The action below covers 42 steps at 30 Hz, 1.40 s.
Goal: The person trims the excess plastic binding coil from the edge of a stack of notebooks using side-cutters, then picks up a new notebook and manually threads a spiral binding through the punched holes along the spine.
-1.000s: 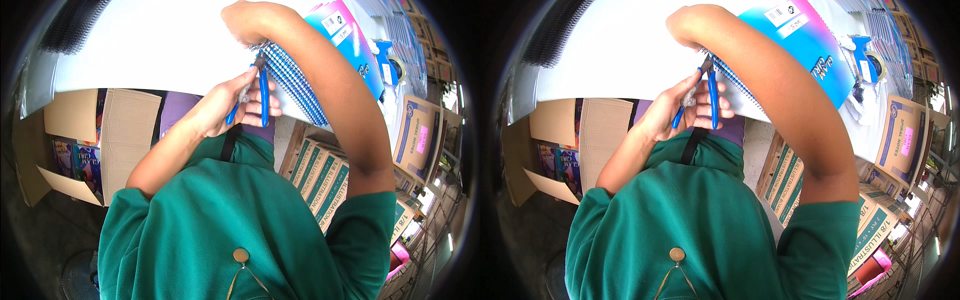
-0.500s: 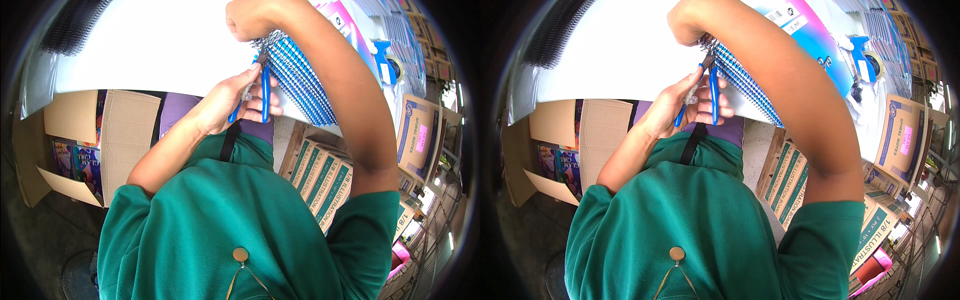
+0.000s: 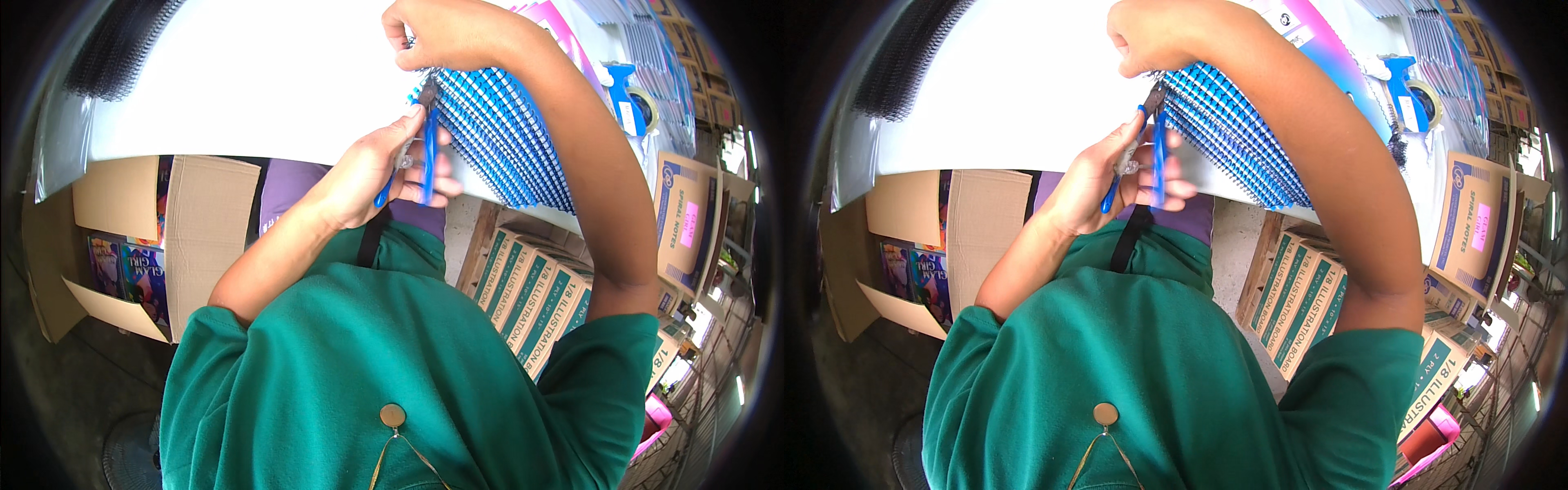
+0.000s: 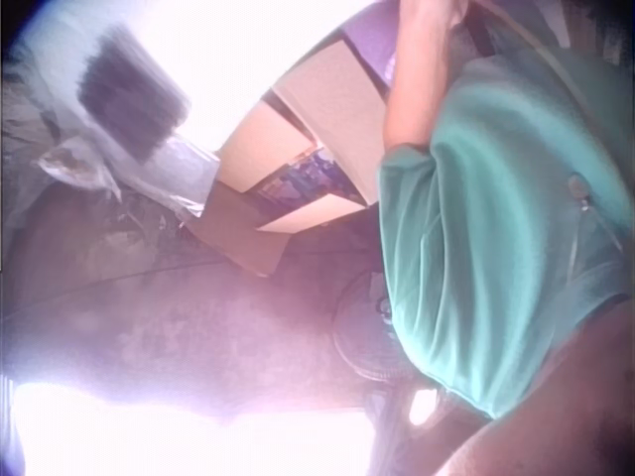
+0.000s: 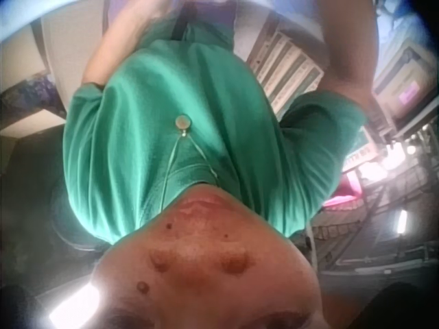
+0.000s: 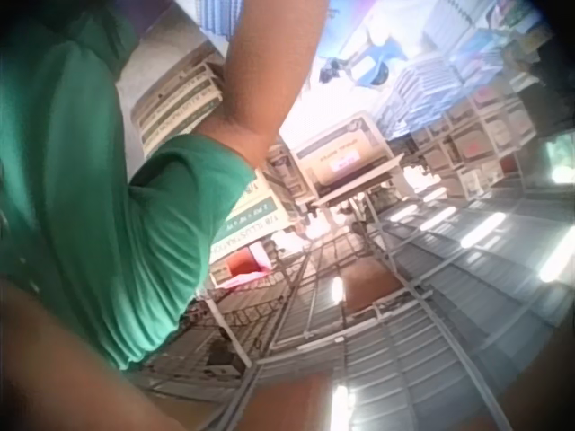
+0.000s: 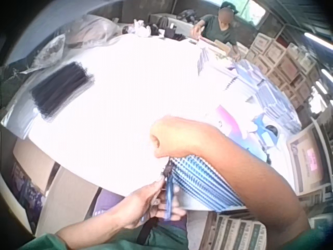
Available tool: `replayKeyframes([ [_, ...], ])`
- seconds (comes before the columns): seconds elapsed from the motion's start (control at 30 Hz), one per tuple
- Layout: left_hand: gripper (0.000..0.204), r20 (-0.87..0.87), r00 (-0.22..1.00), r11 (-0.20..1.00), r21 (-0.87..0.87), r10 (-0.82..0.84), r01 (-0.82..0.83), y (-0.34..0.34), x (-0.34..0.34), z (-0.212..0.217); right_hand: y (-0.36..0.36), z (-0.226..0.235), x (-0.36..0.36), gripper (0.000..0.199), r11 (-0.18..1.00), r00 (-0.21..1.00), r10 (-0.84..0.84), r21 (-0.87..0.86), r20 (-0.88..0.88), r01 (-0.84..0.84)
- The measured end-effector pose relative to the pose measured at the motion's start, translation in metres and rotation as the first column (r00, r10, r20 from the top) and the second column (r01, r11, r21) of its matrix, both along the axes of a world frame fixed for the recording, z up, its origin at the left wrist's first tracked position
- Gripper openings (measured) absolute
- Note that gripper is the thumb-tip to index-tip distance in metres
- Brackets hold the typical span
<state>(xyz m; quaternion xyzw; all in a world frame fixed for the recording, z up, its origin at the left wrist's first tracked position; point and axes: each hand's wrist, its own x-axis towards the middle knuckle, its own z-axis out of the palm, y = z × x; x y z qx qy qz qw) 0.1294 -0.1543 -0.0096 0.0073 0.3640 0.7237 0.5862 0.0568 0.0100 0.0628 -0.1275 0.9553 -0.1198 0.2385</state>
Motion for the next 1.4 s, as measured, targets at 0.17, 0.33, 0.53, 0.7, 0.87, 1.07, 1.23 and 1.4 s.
replayKeyframes([
  [0.17, 0.057, 0.263, 0.958, 0.904, 0.427, -0.113, -0.010, -0.009, 0.003, -0.034, 0.008, -0.006, 0.000, 0.024, 0.995, 0.991, -0.036, -0.101, -0.125, 0.023],
  [0.33, 0.048, 0.058, 0.998, 1.000, 0.026, -0.005, 0.003, 0.003, -0.004, 0.011, 0.008, -0.006, 0.000, 0.023, 0.995, 0.990, -0.048, -0.094, -0.134, 0.036],
  [0.53, 0.056, 0.271, 0.960, 0.931, 0.364, -0.075, -0.030, -0.009, 0.002, -0.024, 0.005, -0.005, 0.001, 0.023, 0.986, 0.985, -0.108, -0.139, -0.135, 0.089],
  [0.7, 0.055, 0.004, 1.000, 0.997, 0.077, -0.021, 0.020, 0.002, -0.002, 0.010, 0.008, -0.007, 0.004, 0.021, 0.973, 0.975, -0.166, -0.184, -0.150, 0.138],
  [0.87, 0.047, 0.197, 0.979, 0.978, 0.210, -0.059, 0.017, -0.005, -0.009, 0.005, 0.004, 0.009, 0.007, 0.018, 0.961, 0.970, -0.223, -0.189, -0.099, 0.201],
  [1.07, 0.054, 0.012, 0.999, 0.998, 0.035, -0.049, 0.049, 0.004, 0.003, 0.028, 0.003, 0.012, 0.008, 0.017, 0.929, 0.949, -0.304, -0.247, -0.082, 0.277],
  [1.23, 0.054, 0.089, 0.995, 0.987, 0.159, -0.038, 0.023, 0.005, -0.009, 0.019, 0.011, -0.006, 0.006, 0.018, 0.926, 0.934, -0.303, -0.289, -0.191, 0.241],
  [1.4, 0.057, 0.059, 0.998, 0.979, 0.203, -0.035, 0.022, 0.003, -0.004, 0.019, 0.008, -0.008, 0.000, 0.020, 0.883, 0.914, -0.374, -0.363, -0.159, 0.298],
])
